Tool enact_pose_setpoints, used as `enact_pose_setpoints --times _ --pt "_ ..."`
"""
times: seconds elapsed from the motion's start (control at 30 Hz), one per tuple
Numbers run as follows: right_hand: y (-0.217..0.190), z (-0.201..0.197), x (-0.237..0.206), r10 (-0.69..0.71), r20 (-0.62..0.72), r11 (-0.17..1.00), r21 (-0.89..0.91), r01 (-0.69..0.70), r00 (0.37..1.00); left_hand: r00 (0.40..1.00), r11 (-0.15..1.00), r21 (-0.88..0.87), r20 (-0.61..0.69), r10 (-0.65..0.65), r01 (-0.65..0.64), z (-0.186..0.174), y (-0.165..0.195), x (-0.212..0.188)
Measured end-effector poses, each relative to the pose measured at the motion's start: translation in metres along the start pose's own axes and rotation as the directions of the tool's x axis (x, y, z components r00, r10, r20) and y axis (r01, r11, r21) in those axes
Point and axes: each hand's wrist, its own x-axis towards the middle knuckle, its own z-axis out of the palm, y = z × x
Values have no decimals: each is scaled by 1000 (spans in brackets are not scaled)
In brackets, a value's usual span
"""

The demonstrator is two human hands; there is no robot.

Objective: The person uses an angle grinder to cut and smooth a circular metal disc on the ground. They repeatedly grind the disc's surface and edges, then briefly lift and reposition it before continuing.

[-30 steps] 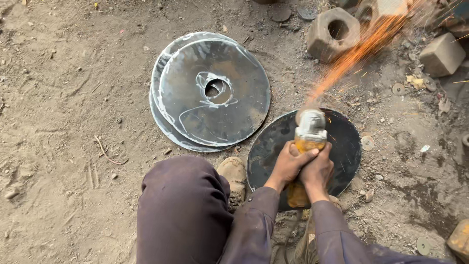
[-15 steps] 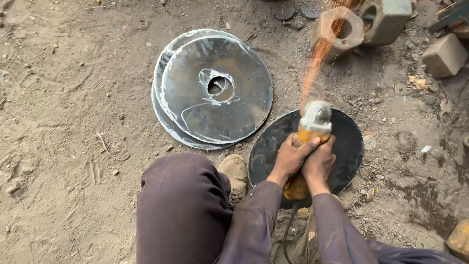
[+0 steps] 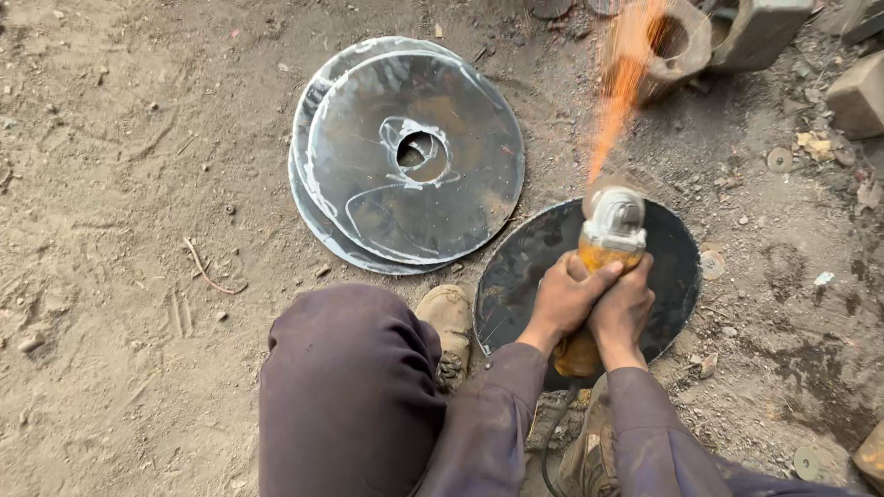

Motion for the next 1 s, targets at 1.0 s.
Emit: enact_pose_setpoints --times 1.0 --pt "-9 5 0 5 75 987 -159 7 997 1000 979 -205 -20 -5 1 -9 9 -5"
